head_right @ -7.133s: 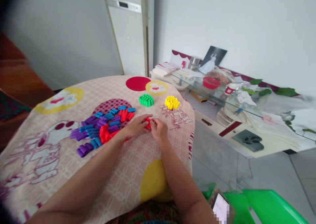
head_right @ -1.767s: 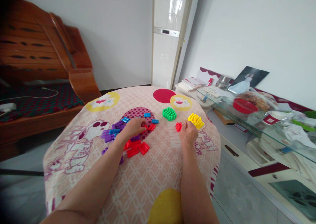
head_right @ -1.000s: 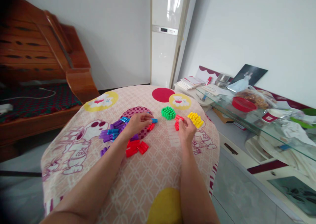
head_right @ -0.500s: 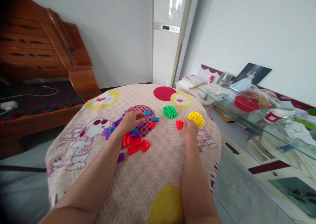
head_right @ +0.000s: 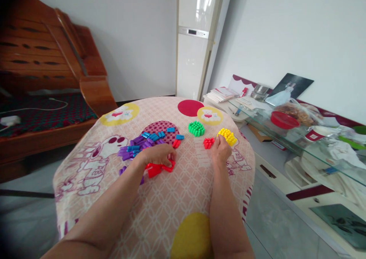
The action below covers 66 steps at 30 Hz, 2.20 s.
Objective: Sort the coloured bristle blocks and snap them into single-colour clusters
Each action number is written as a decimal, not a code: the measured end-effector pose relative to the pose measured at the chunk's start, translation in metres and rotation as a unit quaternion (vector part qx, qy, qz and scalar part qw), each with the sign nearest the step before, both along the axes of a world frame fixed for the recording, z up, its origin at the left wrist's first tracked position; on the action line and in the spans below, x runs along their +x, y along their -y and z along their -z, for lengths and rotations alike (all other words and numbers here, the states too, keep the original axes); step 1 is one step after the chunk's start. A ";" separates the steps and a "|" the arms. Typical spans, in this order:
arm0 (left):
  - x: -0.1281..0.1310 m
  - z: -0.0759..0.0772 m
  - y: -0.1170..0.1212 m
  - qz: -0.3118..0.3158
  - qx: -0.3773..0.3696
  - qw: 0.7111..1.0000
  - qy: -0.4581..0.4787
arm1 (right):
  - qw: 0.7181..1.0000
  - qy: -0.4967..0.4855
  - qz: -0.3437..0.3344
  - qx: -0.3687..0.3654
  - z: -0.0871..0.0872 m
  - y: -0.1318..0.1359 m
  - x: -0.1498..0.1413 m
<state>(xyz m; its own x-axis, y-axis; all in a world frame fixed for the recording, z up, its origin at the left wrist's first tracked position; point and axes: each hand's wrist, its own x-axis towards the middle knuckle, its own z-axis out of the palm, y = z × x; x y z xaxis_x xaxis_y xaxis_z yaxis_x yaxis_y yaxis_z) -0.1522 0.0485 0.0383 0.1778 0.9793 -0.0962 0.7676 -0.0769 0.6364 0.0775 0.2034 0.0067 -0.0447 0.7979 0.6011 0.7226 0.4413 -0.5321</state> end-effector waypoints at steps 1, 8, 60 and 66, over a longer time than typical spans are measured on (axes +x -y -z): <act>0.002 0.000 -0.002 -0.020 0.028 0.999 -0.002 | 1.000 -0.015 -0.011 0.004 -0.001 0.002 -0.001; 0.021 0.001 -0.018 -0.233 0.160 0.958 0.055 | 0.956 -0.039 -0.289 -0.017 -0.006 0.044 -0.041; 0.024 0.017 -0.025 -0.193 0.237 0.913 0.270 | 0.839 -0.205 -0.388 -0.321 -0.014 0.047 -0.047; 0.022 0.016 -0.025 -0.215 0.221 0.902 0.303 | 0.939 -0.214 -0.207 -0.172 -0.018 0.007 0.000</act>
